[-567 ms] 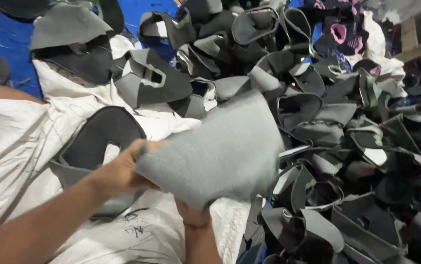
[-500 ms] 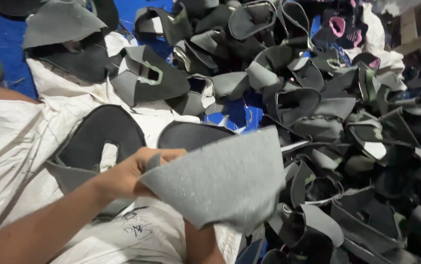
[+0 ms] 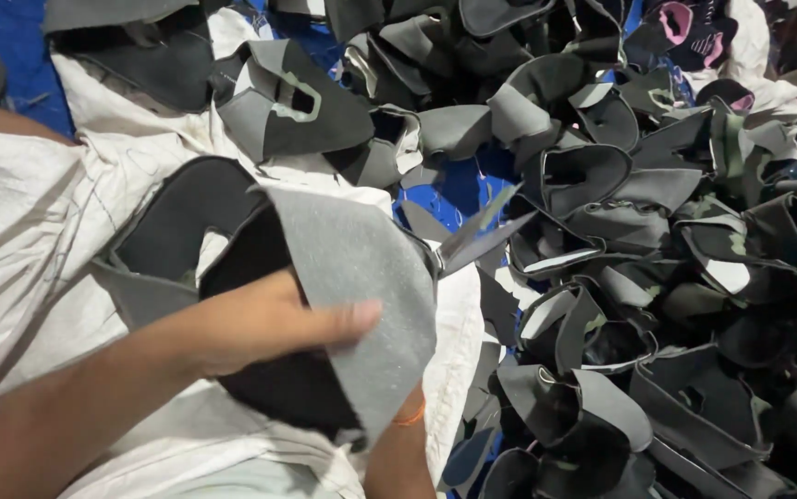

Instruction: The person sits on the floor and uses shears to cut the upper parts of black shoes. They pick up shoes from a pile, trim the material, and discard the cut pieces onto a white sack on their lap.

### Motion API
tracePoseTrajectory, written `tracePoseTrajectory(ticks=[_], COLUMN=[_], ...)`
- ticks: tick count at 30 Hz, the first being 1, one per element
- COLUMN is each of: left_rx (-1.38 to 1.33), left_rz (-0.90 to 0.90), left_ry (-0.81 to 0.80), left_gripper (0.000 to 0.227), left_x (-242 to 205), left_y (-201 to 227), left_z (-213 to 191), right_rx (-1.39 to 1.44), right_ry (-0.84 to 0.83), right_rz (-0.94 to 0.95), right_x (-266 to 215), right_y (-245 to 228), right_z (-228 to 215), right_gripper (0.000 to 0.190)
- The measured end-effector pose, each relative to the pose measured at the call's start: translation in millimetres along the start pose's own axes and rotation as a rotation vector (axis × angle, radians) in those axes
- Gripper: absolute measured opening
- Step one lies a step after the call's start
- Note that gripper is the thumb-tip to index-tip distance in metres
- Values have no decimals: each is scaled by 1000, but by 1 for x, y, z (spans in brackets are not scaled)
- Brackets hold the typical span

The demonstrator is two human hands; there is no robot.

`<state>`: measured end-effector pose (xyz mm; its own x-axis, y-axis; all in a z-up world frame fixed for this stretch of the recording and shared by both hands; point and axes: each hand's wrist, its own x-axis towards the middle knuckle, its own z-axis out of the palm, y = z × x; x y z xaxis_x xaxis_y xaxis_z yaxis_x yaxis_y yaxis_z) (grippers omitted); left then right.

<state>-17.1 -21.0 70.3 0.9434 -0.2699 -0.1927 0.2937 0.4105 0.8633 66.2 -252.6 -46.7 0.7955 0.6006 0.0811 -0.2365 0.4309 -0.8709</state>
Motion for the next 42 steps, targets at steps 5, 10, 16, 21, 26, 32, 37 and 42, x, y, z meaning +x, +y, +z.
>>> tracePoseTrajectory(ticks=[5, 10, 16, 21, 26, 32, 37, 42], left_rx=[-250, -560, -529, -317, -404, -23, -45, 45], left_rz=[82, 619, 510, 452, 359, 417, 553, 605], left_ry=[85, -291, -511, -706, -367, 48, 198, 175], left_gripper=[57, 38, 42, 55, 58, 23, 16, 20], left_x=[-2, 8, 24, 7, 1, -8, -16, -23], left_y=[-7, -30, -64, -8, -16, 2, 7, 7], left_z=[-11, -41, -72, -84, -88, -77, -88, -91], right_rx=[-234, -166, 334, -103, -346, -704, 158, 436], right_ry=[129, 62, 10, 162, 191, 345, -245, -325], right_rz=[-61, -38, 78, -271, -390, -454, 201, 441], right_x=[22, 25, 23, 27, 18, 8, -61, -62], right_y=[-46, -35, -21, -55, -66, -53, -55, -23], right_z=[44, 94, 83, 55, 49, 55, 100, 76], right_gripper=[67, 89, 65, 81, 81, 61, 99, 97])
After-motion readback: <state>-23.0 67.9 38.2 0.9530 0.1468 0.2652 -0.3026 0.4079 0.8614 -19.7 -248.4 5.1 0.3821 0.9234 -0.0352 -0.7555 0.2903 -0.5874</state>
